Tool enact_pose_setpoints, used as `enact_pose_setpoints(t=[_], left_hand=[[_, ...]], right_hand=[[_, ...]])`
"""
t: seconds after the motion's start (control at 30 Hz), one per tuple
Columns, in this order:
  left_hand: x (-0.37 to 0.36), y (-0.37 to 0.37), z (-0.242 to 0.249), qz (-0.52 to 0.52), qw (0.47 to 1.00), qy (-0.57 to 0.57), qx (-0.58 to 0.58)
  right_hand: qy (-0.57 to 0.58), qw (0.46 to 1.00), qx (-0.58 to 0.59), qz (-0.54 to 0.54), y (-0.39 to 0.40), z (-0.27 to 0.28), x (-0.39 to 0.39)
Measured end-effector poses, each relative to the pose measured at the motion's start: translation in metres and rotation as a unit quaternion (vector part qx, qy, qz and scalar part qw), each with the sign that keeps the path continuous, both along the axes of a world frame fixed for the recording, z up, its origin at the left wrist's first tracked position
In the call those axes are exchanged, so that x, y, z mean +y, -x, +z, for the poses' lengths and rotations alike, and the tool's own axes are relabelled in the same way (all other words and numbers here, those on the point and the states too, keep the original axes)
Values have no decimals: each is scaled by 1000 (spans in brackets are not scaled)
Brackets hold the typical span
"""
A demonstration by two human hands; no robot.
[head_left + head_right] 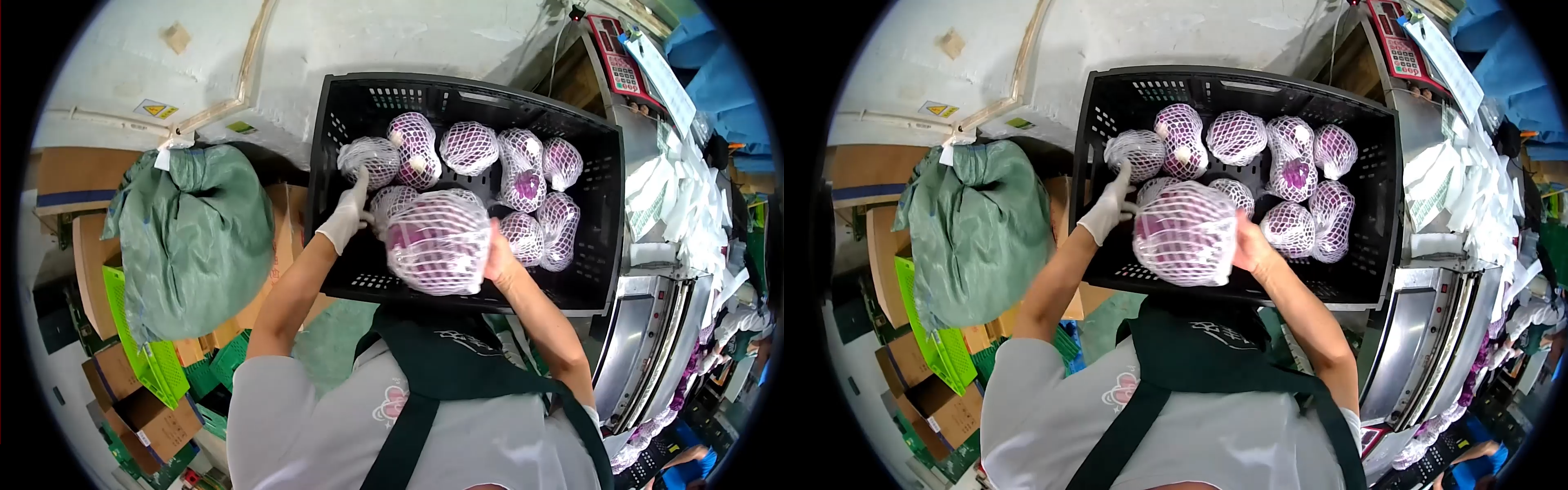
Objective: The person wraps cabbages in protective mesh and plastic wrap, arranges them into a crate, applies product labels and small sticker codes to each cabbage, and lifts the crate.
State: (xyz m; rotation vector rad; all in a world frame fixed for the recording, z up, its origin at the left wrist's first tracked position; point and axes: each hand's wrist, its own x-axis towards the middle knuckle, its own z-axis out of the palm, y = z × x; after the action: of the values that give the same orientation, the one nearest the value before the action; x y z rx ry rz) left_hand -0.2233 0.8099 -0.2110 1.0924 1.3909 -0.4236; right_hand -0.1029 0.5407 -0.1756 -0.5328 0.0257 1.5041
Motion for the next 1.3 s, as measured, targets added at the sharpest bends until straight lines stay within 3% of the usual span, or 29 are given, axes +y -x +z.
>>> enact_pose_setpoints(t=[0.03,0.17,0.2,0.23,0.27,0.33,0.37,0.43,0.47,0.53,0.57,0.6,0.63,0.67,0.73,0.8,0.87,0.93,0.97,1.03,1.07,1.13,1.17,1.27,1.3], left_hand=[[-2,-1,13,22,997,-11,-73],[19,3,36,-42,994,-26,-97],[23,-3,37,-75,993,-52,-70],[19,-8,59,-117,988,-70,-75],[16,-11,79,-159,980,-88,-80],[20,-13,67,-190,975,-71,-94],[17,-12,62,-184,974,-112,-73],[13,-8,41,-197,967,-159,-35],[8,-4,29,-204,962,-174,-52],[7,-4,17,-244,946,-212,-3],[7,2,2,-178,961,-206,-44],[9,1,16,-180,972,-152,-9],[10,4,28,-184,971,-147,-36],[6,6,40,-190,969,-142,-63],[-18,8,63,-189,940,-256,-120],[-41,17,73,-233,879,-368,-192],[-68,38,42,-406,645,-627,-164],[-80,42,36,-542,507,-669,-39],[-80,37,41,-541,546,-639,-34],[-87,24,62,-561,593,-577,28],[-91,22,65,-565,590,-574,57],[-71,41,29,-544,518,-658,-48],[-89,31,52,-559,573,-598,35],[-85,33,46,-568,541,-618,51],[-89,29,51,-576,560,-589,90]], right_hand=[[7,1000,-13,20,8,0,11],[-52,985,-80,145,31,-32,57],[-16,972,-146,184,30,8,70],[8,927,-299,224,35,15,87],[-54,855,-465,222,42,5,103],[-46,666,-723,179,61,-14,119],[-42,667,-722,180,67,-15,122],[32,588,-780,213,73,7,123],[35,549,-812,196,76,7,118],[33,528,-836,145,74,16,102],[29,547,-827,124,69,26,88],[27,566,-818,102,64,38,69],[42,562,-818,115,60,47,47],[29,583,-810,58,54,50,23],[67,606,-792,-28,43,73,-31],[199,707,-677,-46,39,95,-95],[349,683,-635,-96,46,101,-165],[470,669,-556,-148,70,79,-244],[504,717,-449,-175,85,63,-284],[571,716,-359,-178,130,27,-367],[637,692,-275,-201,159,5,-403],[727,610,-236,-211,217,-22,-461],[772,561,-215,-206,243,-36,-491],[823,465,-143,-293,293,-61,-558],[819,440,-233,-287,321,-107,-603]])
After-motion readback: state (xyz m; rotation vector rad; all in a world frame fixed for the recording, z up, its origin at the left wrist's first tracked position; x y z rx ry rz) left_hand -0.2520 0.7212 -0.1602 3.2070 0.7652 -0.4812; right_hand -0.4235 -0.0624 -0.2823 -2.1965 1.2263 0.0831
